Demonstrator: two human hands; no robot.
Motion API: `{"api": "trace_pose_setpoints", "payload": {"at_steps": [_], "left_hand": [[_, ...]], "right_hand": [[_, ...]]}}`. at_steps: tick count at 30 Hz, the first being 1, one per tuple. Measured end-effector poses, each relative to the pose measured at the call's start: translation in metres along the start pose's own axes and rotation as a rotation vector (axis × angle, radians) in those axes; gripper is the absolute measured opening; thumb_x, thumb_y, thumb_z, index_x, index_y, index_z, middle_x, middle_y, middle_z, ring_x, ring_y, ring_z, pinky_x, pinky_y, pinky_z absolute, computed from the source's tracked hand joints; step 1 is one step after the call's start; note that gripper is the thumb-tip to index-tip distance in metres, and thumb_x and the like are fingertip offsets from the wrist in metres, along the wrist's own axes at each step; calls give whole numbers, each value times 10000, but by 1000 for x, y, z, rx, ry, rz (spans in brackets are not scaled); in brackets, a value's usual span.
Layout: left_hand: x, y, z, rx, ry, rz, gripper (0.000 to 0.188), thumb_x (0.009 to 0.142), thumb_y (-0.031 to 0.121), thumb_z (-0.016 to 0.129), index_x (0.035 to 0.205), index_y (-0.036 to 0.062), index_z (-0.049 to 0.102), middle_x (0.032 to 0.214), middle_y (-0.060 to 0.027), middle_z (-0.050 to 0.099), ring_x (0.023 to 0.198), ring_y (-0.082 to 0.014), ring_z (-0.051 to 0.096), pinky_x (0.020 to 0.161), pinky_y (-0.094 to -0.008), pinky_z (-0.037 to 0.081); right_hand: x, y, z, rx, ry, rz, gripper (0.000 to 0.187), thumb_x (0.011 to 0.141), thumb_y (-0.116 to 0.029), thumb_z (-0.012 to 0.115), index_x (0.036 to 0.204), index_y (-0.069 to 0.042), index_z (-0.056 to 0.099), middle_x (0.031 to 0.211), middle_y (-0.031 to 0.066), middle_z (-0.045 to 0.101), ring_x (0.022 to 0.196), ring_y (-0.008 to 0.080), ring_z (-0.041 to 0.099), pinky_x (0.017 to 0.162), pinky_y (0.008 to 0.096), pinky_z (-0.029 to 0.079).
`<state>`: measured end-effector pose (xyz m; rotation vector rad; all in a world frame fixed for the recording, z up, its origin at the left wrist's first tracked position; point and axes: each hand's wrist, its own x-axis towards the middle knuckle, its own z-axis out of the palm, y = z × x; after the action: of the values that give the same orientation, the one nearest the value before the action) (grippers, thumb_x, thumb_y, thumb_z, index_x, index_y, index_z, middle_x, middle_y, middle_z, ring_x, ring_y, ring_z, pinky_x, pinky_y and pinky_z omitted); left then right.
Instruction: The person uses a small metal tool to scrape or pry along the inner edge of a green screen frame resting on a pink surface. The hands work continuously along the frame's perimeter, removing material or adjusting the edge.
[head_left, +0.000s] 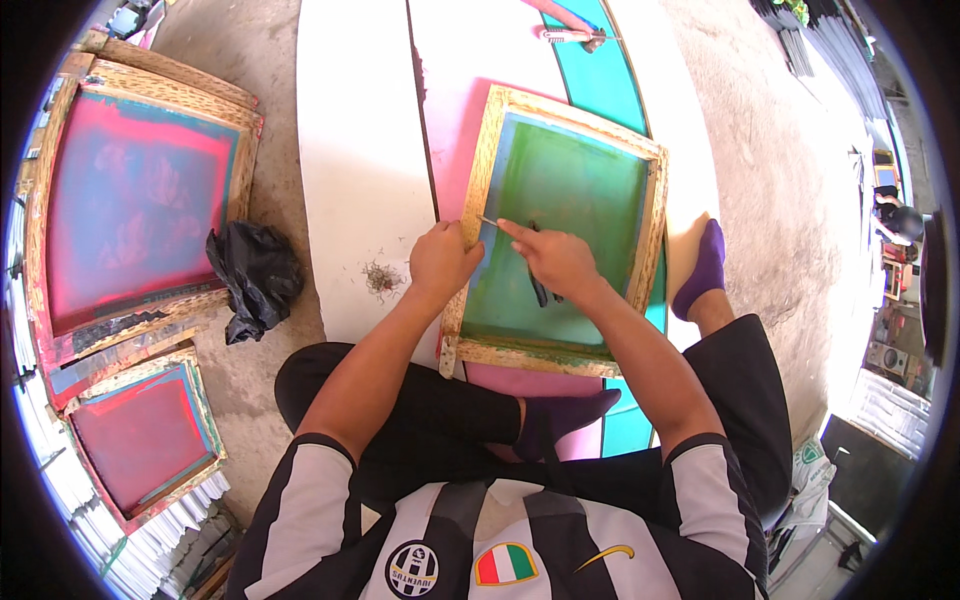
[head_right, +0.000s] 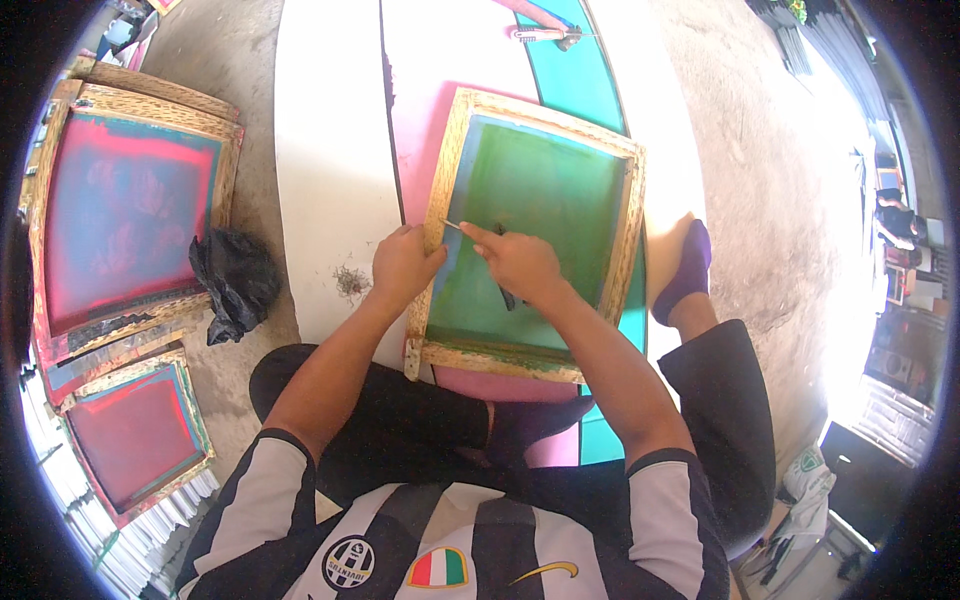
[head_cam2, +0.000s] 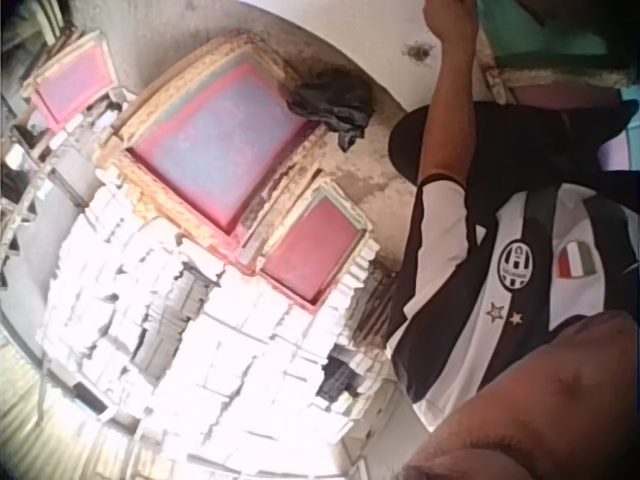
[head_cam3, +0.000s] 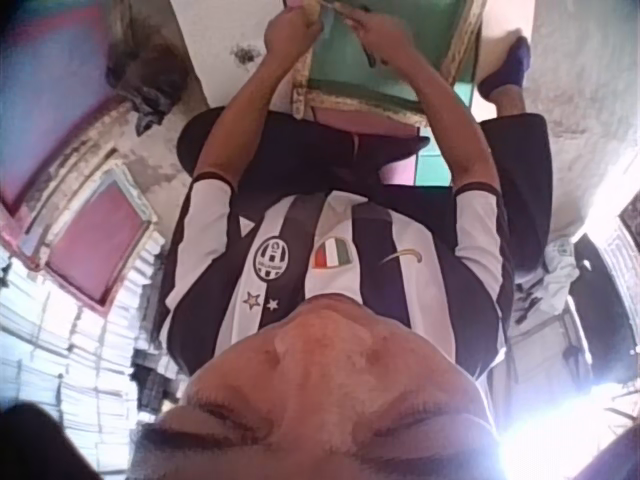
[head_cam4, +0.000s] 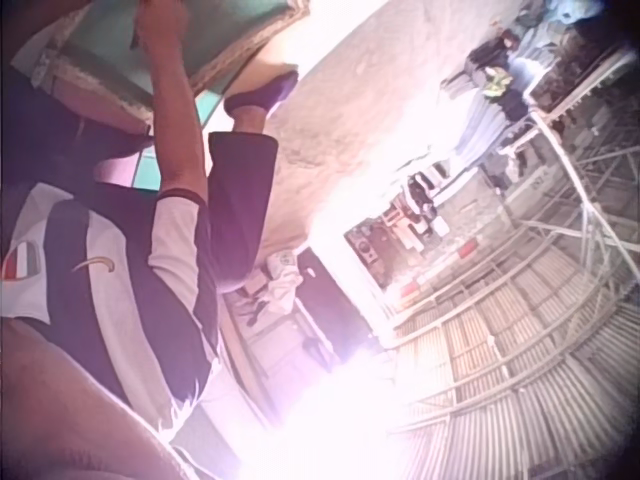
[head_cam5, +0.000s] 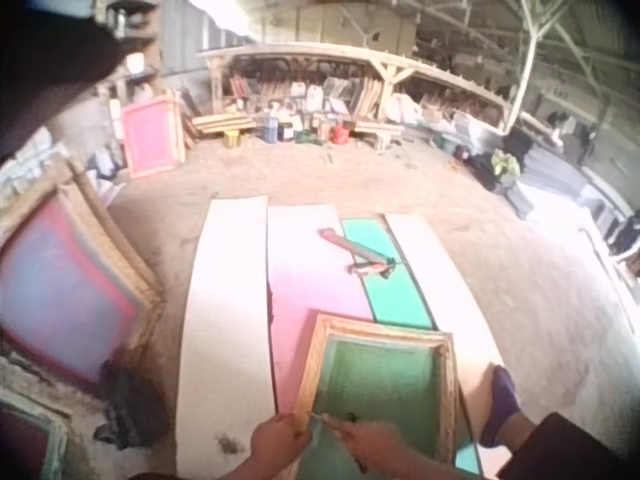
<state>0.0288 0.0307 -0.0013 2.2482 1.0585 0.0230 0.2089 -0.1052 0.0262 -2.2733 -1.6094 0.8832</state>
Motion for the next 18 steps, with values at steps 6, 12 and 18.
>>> {"api": "trace_pose_setpoints", "payload": {"at_steps": [6, 12, 18], "left_hand": [[-1, 1, -2, 32, -31, -22, 410, 888, 367, 788, 974, -27, 709, 1020, -221, 727, 919, -426, 741, 819, -511, 605], [-26, 5, -4, 5, 35, -53, 493, 876, 438, 811, 1056, -11, 715, 1063, -195, 737, 956, -409, 749, 835, -508, 613], [-66, 24, -16, 86, -233, -200, 434, 874, 377, 819, 1105, 17, 740, 1125, -204, 744, 1024, -385, 761, 865, -483, 623]], "right_hand": [[19, -9, -47, 1010, -533, 585, 457, 1148, -385, 507, 1592, -277, 537, 684, -19, 502, 506, 81, 427, 462, 268, 373], [-7, -31, -22, 782, -236, 463, 462, 1142, -365, 513, 1583, -233, 552, 676, -27, 477, 504, 76, 395, 453, 275, 332], [-31, -47, -2, 688, -14, 423, 495, 1106, -357, 567, 1562, -164, 573, 722, 2, 526, 558, 116, 479, 496, 328, 420]]}}
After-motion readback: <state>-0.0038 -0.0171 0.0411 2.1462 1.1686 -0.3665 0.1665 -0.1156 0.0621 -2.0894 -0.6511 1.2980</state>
